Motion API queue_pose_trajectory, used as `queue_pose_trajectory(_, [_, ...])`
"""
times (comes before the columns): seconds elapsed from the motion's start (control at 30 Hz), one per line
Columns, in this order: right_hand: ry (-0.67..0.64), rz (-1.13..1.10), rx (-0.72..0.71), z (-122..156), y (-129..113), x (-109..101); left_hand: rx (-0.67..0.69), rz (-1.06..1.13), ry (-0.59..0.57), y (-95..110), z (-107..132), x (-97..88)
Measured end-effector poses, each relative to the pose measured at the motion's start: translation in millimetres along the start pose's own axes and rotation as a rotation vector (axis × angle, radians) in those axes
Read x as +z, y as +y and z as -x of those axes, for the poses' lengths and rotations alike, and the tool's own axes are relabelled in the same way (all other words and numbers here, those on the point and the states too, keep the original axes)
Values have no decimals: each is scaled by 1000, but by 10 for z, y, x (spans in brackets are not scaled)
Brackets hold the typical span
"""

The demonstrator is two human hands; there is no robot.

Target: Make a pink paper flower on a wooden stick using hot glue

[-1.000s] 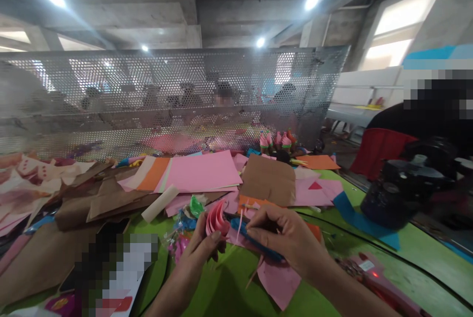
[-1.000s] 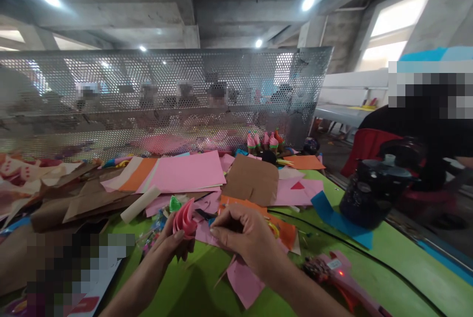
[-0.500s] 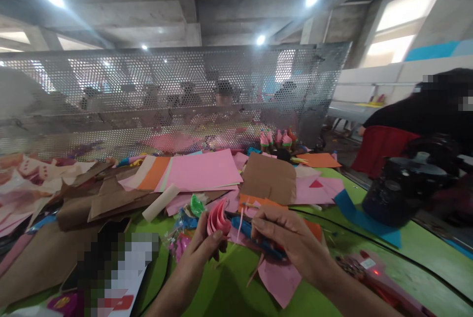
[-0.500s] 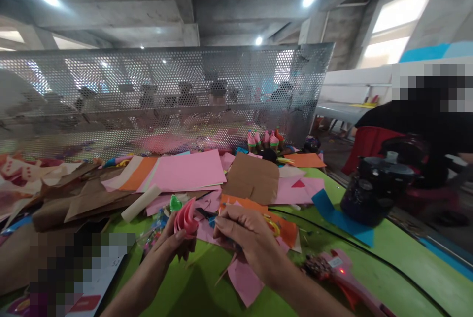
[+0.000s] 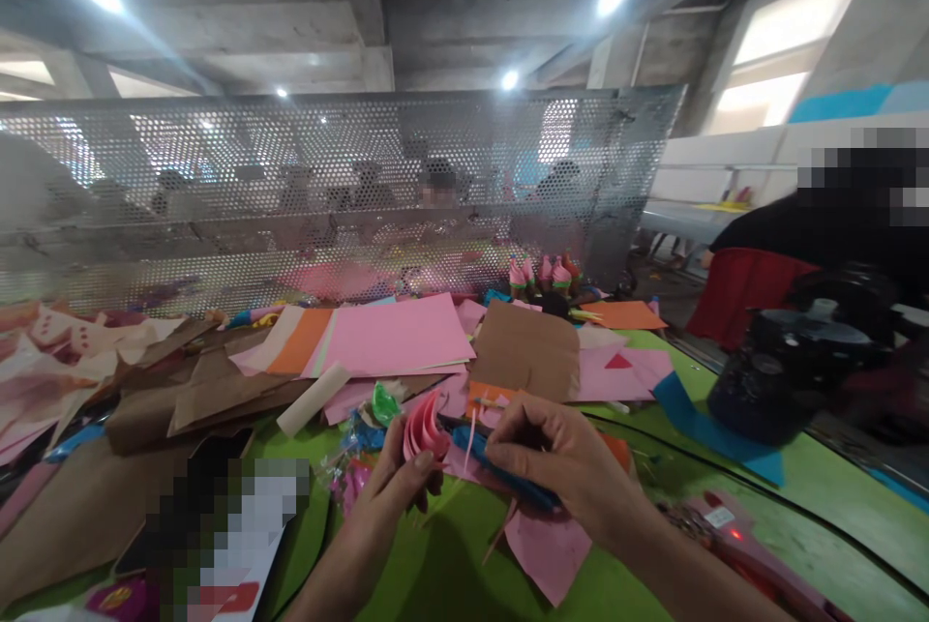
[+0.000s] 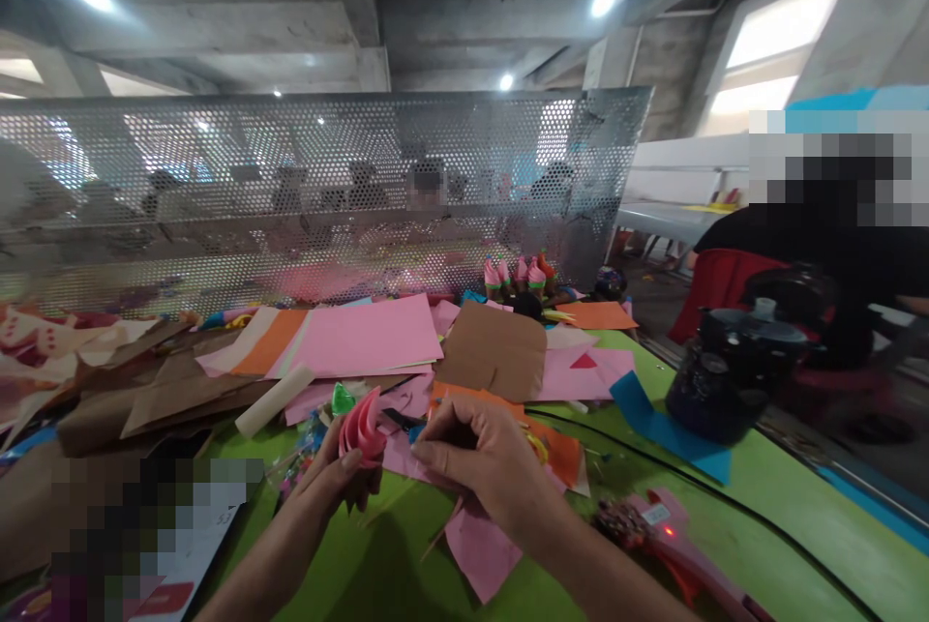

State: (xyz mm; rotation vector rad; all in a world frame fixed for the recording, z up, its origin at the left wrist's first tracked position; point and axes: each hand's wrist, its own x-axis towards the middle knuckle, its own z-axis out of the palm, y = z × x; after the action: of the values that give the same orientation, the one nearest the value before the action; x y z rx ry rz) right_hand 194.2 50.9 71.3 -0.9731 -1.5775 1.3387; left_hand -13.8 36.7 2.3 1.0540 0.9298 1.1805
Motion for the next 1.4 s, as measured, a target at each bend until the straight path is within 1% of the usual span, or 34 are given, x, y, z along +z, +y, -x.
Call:
queue_pose_trajectory(0.07, [-61,50,7,8,-15,-6,-3,3,6,-9,-5,-3])
queue_pose_trajectory(0.1, [-78,102,-19,10,-19,-6,-2,2,7,-10,-8,-3])
queue_pose_trajectory(0.2, [-37,325,-183,9,-15,13,21,-14,-13,0,-17,7])
queue_pose_trajectory(0.27, [-31,417,-280,10,-11,39,42,-31,-30,9,-17,20])
queue_pose_trajectory(0.37, [-57,454,-346,21,-11,85,29,-54,-5,1,-3,41])
queue_pose_trajectory(0.43, [-39,473,-380,32,-12,115,19,-73,16,-18,10,54])
queue_pose_trajectory(0.5, [-20,482,-406,44,-7,141,42,-89,13,-35,23,69])
queue_pose_trajectory(0.6, [-15,530,-427,60,18,169,64,-97,8,-35,48,97])
queue_pose_trajectory(0.77, [6,683,-455,78,96,195,7,-113,18,47,121,144])
queue_pose_trajectory(0.87, [22,757,-494,88,127,207,12,-132,3,89,151,162])
queue_pose_trajectory(0.97, [35,799,-486,101,121,214,32,-116,-24,89,144,164])
queue_pose_trajectory(1.17, [25,802,-466,110,107,214,35,-59,-19,23,80,145])
queue_pose_trajectory(1.27, [30,788,-463,98,109,212,46,-76,-5,28,85,149])
queue_pose_trajectory(1.4, [25,751,-462,85,61,180,23,-64,23,44,105,144])
